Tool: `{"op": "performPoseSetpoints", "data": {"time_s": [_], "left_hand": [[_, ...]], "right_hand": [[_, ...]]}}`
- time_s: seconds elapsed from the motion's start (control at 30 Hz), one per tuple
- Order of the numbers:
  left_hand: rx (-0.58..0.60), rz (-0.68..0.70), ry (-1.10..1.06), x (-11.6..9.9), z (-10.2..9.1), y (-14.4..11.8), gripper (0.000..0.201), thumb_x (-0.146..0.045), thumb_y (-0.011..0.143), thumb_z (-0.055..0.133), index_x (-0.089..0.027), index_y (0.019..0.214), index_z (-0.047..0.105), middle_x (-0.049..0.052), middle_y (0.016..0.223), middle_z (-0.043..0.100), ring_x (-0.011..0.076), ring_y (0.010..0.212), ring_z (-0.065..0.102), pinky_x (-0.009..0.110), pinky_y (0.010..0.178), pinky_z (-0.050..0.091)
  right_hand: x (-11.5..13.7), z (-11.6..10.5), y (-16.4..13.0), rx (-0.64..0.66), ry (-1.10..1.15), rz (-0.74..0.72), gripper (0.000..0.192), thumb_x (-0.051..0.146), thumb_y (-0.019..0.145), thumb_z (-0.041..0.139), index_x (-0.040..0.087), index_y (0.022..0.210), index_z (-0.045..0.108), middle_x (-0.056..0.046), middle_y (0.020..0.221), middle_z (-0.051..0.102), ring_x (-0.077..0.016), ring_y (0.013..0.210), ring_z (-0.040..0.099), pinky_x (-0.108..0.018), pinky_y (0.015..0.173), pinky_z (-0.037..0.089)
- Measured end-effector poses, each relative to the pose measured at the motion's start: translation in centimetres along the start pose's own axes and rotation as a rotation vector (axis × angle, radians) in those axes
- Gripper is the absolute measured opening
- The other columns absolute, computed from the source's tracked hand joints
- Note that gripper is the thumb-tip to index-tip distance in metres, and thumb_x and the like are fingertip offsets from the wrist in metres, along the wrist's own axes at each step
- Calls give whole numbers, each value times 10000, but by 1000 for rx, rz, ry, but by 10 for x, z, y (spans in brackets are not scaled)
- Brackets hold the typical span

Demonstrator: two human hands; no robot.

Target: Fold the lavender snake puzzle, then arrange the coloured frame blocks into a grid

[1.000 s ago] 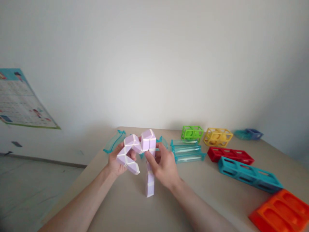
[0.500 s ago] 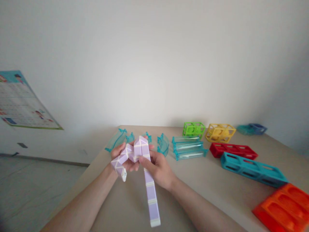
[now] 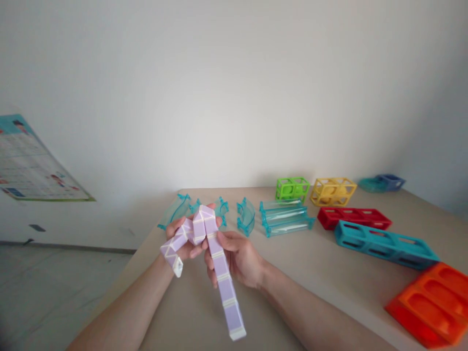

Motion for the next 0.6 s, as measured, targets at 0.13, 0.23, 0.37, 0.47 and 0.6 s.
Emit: {"op": "performPoseSetpoints", "data": {"time_s": [0.13, 0.23, 0.37, 0.47, 0.6], "left_hand": [[30, -7, 7, 0, -3, -2, 705, -523, 722, 560, -158, 1323, 516, 207, 1059, 655, 227, 552, 656, 220, 314, 367], [108, -69, 11, 6, -1, -7, 705, -550, 723, 529, -156, 1307, 530, 197, 1026, 657, 241, 539, 659, 220, 294, 354], [88, -86, 49, 6, -5, -11, 770, -590, 698, 533, -143, 1325, 513, 195, 1009, 659, 194, 467, 616, 221, 288, 339], [36, -16, 53, -4, -8, -9, 800, -592, 684, 556, -152, 1349, 489, 207, 1059, 642, 131, 409, 540, 227, 297, 327], [-55, 44, 30, -15, -13, -8, 814, -545, 677, 610, -203, 1395, 437, 183, 1103, 631, 113, 465, 525, 225, 353, 366]], "right_hand": [[-8, 1, -3, 33, 16, 103, 363, 487, 882, 483, 135, 852, 565, 14, 544, 530, -126, 359, 516, -239, 347, 442], [-20, 7, -10, 73, 4, 265, 384, 518, 875, 460, 146, 850, 551, 45, 517, 466, -84, 316, 404, -213, 303, 400], [-18, 11, -14, 89, -175, 314, 469, 613, 841, 435, 156, 881, 534, 49, 529, 462, -83, 323, 377, -213, 308, 365], [11, -5, -11, -60, -683, 143, 445, 591, 817, 523, 168, 955, 521, 22, 647, 533, -90, 404, 434, -220, 395, 367], [62, -5, -18, -348, -1535, -241, 225, 395, 858, 562, 175, 901, 547, -19, 743, 562, -126, 593, 474, -248, 558, 319]]}}
Point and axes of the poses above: each hand's wrist, its own y-axis towards the middle knuckle, its own z-axis out of the palm, x = y × z, the point moved 10 cm from there along y, towards the middle knuckle
